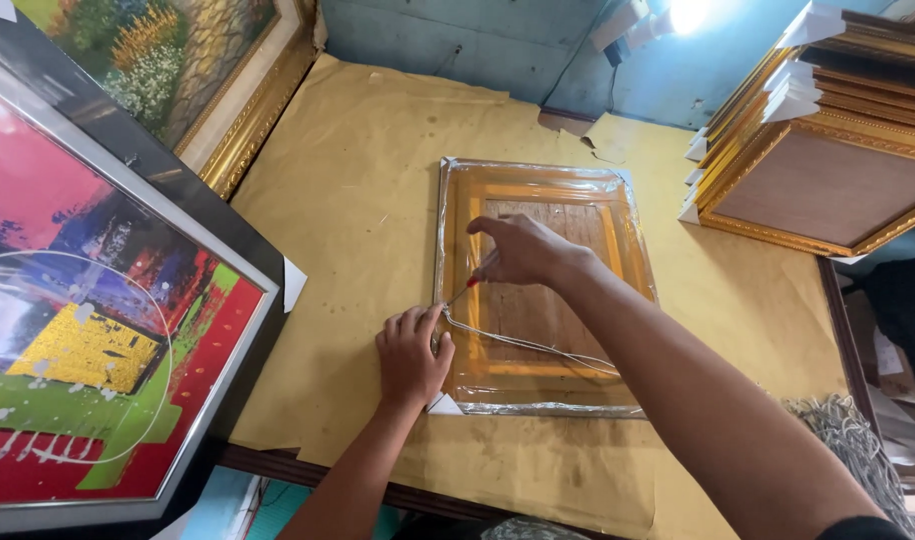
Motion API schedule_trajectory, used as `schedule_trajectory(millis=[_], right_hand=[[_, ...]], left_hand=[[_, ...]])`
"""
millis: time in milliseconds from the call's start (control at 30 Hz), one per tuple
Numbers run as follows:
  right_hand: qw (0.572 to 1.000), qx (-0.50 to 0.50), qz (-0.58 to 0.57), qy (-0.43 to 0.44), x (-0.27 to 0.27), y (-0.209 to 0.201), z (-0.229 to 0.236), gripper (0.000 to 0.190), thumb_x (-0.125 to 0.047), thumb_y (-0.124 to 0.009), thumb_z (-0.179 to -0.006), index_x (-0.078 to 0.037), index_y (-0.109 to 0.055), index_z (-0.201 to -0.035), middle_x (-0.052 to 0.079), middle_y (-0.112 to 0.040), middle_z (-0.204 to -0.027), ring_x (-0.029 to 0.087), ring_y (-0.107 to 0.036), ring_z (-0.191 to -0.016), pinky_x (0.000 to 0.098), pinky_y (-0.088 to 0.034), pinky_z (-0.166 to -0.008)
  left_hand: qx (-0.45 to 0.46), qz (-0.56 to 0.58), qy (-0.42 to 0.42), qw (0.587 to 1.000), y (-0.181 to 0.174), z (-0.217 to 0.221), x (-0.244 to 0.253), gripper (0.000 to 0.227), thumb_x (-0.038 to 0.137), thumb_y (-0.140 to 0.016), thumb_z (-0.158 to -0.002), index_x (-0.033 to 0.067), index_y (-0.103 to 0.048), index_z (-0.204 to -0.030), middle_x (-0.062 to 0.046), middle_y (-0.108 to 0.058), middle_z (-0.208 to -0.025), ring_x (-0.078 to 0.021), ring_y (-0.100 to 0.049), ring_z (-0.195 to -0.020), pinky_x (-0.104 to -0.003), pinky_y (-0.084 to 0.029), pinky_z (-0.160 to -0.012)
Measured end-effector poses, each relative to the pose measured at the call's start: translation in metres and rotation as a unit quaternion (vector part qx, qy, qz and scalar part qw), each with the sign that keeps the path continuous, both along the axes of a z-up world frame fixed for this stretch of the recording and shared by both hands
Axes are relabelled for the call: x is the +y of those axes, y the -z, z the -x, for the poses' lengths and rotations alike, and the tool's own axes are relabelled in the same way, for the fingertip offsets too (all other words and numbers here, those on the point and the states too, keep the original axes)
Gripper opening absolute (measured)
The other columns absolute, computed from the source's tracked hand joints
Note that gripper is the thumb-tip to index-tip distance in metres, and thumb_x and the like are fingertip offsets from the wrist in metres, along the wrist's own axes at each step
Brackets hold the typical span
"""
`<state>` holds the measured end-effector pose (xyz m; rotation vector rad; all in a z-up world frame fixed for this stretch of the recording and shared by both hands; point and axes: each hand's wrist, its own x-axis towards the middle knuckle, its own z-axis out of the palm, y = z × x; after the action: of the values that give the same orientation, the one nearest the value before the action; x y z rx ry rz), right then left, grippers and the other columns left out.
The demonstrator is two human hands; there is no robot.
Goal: Attaching a hanging wire to the back of a picture frame using a screwdriver and wire.
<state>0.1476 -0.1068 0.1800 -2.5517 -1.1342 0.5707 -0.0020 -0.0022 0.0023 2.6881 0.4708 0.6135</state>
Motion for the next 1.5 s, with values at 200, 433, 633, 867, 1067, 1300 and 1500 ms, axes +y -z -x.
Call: schedule_trajectory(millis=[200,433,633,867,1067,1300,1500], right_hand=[[0.997,-0.071,0.015,-0.041,-0.004,0.012,0.001,0.025,-0.02,-0.05,-0.082,-0.016,-0.055,-0.107,0.019,-0.063,-0.091,0.039,-0.061,-0.087,0.0473,-0.049,-0.077],[0.991,-0.072,0.09,-0.063,-0.008,0.054,-0.003,0.034,-0.035,-0.061,-0.077,-0.018,-0.061,-0.107,0.02,-0.064,-0.085,0.037,-0.063,-0.083,0.0444,-0.052,-0.074],[0.996,-0.01,0.04,0.075,-0.031,0.107,-0.002,0.023,-0.03,-0.056,-0.077,-0.022,-0.064,-0.097,0.014,-0.066,-0.086,0.035,-0.063,-0.083,0.044,-0.052,-0.071],[0.991,0.005,0.11,0.082,-0.036,0.095,0.068,0.032,-0.052,-0.057,-0.06,-0.025,-0.061,-0.077,0.003,-0.066,-0.077,0.028,-0.063,-0.079,0.0406,-0.052,-0.068],[0.983,-0.068,0.044,0.163,-0.05,0.111,0.044,0.023,-0.042,-0.058,-0.067,-0.026,-0.06,-0.083,0.003,-0.062,-0.08,0.026,-0.061,-0.082,0.0395,-0.053,-0.066],[0.974,-0.107,0.145,0.14,-0.049,0.108,0.021,0.027,-0.042,-0.051,-0.078,-0.032,-0.054,-0.103,-0.001,-0.053,-0.099,0.025,-0.05,-0.101,0.0412,-0.047,-0.078],[0.986,-0.072,0.086,0.125,0.005,0.1,0.043,0.027,-0.038,-0.043,-0.08,-0.028,-0.061,-0.096,-0.002,-0.066,-0.087,0.026,-0.06,-0.092,0.0405,-0.045,-0.077]], left_hand=[[0.021,0.004,0.001,1.0,-0.002,0.0,0.0,0.043,0.034,-0.048,-0.074,0.0269,-0.052,-0.117,-0.001,-0.051,-0.105,-0.0239,-0.049,-0.1,-0.041,-0.043,-0.077],[0.032,0.025,0.005,0.999,-0.011,0.001,0.0,0.044,0.033,-0.048,-0.075,0.0251,-0.052,-0.118,-0.003,-0.051,-0.107,-0.025,-0.049,-0.101,-0.042,-0.043,-0.078],[0.042,0.038,0.009,0.998,-0.013,0.001,0.001,0.044,0.034,-0.046,-0.076,0.0277,-0.05,-0.119,-0.002,-0.05,-0.107,-0.0241,-0.048,-0.102,-0.041,-0.042,-0.079],[0.049,0.045,0.003,0.998,-0.01,-0.001,0.002,0.045,0.032,-0.05,-0.074,0.029,-0.051,-0.118,-0.001,-0.051,-0.106,-0.0247,-0.049,-0.103,-0.042,-0.042,-0.08],[0.065,0.094,-0.006,0.993,-0.009,-0.004,0.003,0.039,0.039,-0.05,-0.076,0.0311,-0.053,-0.114,-0.001,-0.051,-0.105,-0.0261,-0.049,-0.103,-0.044,-0.042,-0.081],[0.07,0.18,-0.065,0.979,0.003,-0.024,0.015,0.032,0.051,-0.056,-0.074,0.0347,-0.056,-0.101,0.004,-0.052,-0.097,-0.0238,-0.051,-0.099,-0.044,-0.042,-0.081],[-0.032,0.125,-0.09,0.988,-0.008,-0.019,0.004,0.035,0.045,-0.059,-0.069,0.0241,-0.057,-0.097,0.0,-0.057,-0.086,-0.0244,-0.056,-0.085,-0.042,-0.046,-0.068]])
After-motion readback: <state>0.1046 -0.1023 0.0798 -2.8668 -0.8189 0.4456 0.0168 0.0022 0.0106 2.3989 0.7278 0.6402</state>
